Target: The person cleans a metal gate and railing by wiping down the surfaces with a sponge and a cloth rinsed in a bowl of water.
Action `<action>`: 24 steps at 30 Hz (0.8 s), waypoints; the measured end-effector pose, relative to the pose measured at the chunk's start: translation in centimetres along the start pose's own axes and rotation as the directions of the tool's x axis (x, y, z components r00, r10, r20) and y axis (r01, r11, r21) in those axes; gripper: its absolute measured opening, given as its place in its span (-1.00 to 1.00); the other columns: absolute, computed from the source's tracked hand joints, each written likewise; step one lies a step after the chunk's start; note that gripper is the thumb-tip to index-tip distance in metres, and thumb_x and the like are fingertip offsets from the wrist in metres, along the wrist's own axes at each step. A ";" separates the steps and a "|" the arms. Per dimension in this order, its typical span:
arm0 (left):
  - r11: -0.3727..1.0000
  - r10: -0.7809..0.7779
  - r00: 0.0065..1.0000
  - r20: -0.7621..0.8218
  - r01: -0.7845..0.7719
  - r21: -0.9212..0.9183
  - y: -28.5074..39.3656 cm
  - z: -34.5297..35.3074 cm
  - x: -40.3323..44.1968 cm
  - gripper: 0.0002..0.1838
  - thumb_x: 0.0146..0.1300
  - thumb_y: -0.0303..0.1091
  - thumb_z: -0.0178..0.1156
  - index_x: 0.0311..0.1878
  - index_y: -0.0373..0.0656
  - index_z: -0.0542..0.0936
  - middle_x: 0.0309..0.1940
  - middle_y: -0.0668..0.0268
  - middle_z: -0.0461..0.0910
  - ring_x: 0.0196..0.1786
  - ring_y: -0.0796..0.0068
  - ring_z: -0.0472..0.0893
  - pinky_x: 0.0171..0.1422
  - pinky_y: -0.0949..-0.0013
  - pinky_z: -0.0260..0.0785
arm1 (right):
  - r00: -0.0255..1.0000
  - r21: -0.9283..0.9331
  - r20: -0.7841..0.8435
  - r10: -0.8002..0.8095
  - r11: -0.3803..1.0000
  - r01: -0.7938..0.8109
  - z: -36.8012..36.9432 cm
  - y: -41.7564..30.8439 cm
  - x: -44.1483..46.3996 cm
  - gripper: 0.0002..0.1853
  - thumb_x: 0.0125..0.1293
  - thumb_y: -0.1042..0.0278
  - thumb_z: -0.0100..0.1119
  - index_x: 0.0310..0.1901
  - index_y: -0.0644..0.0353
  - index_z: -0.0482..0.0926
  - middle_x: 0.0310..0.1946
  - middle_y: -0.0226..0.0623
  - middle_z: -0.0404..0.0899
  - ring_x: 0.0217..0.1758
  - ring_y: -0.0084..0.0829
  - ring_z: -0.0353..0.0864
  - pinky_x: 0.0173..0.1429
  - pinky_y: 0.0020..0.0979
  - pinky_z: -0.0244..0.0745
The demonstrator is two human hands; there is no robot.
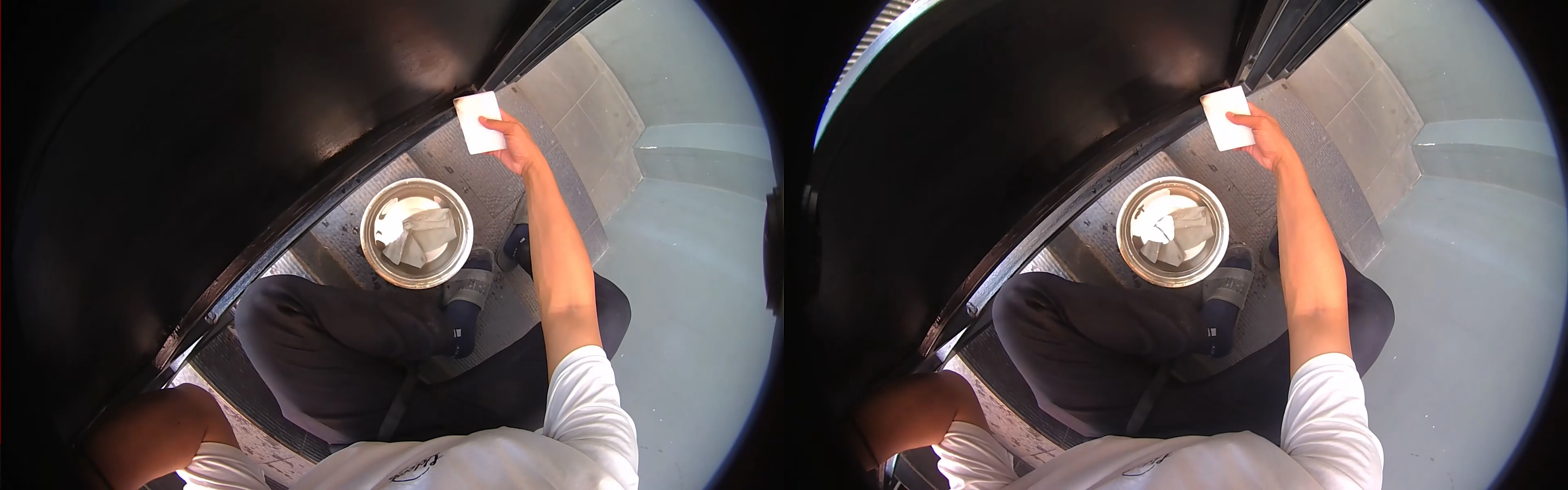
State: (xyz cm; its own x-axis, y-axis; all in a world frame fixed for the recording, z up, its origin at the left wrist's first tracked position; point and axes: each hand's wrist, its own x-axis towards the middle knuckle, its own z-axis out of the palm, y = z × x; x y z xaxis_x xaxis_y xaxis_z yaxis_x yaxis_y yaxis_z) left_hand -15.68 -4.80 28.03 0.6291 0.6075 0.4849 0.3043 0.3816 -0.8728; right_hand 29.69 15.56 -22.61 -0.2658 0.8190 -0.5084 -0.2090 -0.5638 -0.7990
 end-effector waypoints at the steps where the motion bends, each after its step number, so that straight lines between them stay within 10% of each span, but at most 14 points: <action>1: 1.000 -0.003 1.000 -0.002 0.003 -0.001 0.0 0.0 -0.1 -0.66 0.41 -0.15 0.18 -0.35 -0.25 0.55 -0.65 0.34 0.48 -0.56 0.30 0.48 -0.35 0.19 0.29 | 0.999 0.041 0.029 0.035 0.999 -0.036 0.0 0.0 -0.2 -0.45 0.31 0.23 0.28 0.30 0.18 0.43 -0.01 -0.13 0.70 -0.04 -0.27 0.73 -0.01 -0.31 0.61; 11: 1.000 -0.020 1.000 -0.017 0.020 0.024 -0.6 0.4 -0.6 -0.65 0.42 -0.15 0.18 -0.38 -0.25 0.55 -0.66 0.34 0.47 -0.57 0.30 0.48 -0.36 0.19 0.29 | 0.998 0.007 0.058 0.030 1.000 -0.030 0.9 -0.8 -0.2 -0.50 0.32 0.18 0.27 0.24 0.15 0.45 -0.05 -0.13 0.71 -0.06 -0.30 0.75 -0.17 -0.37 0.59; 14: 0.999 -0.027 1.000 -0.012 0.028 0.031 -0.8 0.5 -0.5 -0.65 0.42 -0.15 0.18 -0.39 -0.25 0.54 -0.66 0.34 0.47 -0.57 0.30 0.48 -0.36 0.19 0.29 | 0.980 -0.365 -0.169 -0.108 0.930 0.039 1.3 -0.6 0.6 -0.54 0.31 0.22 0.28 0.21 0.16 0.51 -0.02 -0.15 0.71 -0.01 -0.29 0.72 -0.06 -0.33 0.57; 16: 0.999 -0.032 0.999 -0.010 0.032 0.040 -0.8 0.4 -0.5 -0.65 0.42 -0.15 0.18 -0.39 -0.25 0.54 -0.67 0.34 0.47 -0.57 0.30 0.48 -0.36 0.19 0.29 | 0.897 -0.782 -0.109 -0.427 0.594 0.188 3.0 -1.5 -0.2 -0.56 0.29 0.24 0.28 0.18 0.17 0.56 0.00 -0.12 0.71 0.03 -0.23 0.69 0.08 -0.28 0.52; 24: 0.990 -0.101 0.995 0.002 0.101 0.101 -1.1 0.6 -1.0 -0.64 0.42 -0.15 0.18 -0.42 -0.24 0.54 -0.67 0.33 0.47 -0.58 0.30 0.47 -0.37 0.20 0.29 | 0.929 -0.705 0.068 -0.364 0.641 0.303 13.0 -1.3 -7.6 -0.55 0.29 0.26 0.27 0.20 0.17 0.55 -0.02 0.01 0.70 0.08 -0.09 0.69 0.16 -0.22 0.52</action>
State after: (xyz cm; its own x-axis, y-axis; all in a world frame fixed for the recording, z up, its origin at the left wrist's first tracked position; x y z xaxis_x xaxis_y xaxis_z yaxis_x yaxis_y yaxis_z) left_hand -17.13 -5.43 28.55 0.5935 0.5671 0.5710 0.2926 0.5089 -0.8096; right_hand 19.72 8.69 -13.58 -0.2349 0.9588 -0.1595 0.4492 -0.0384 -0.8926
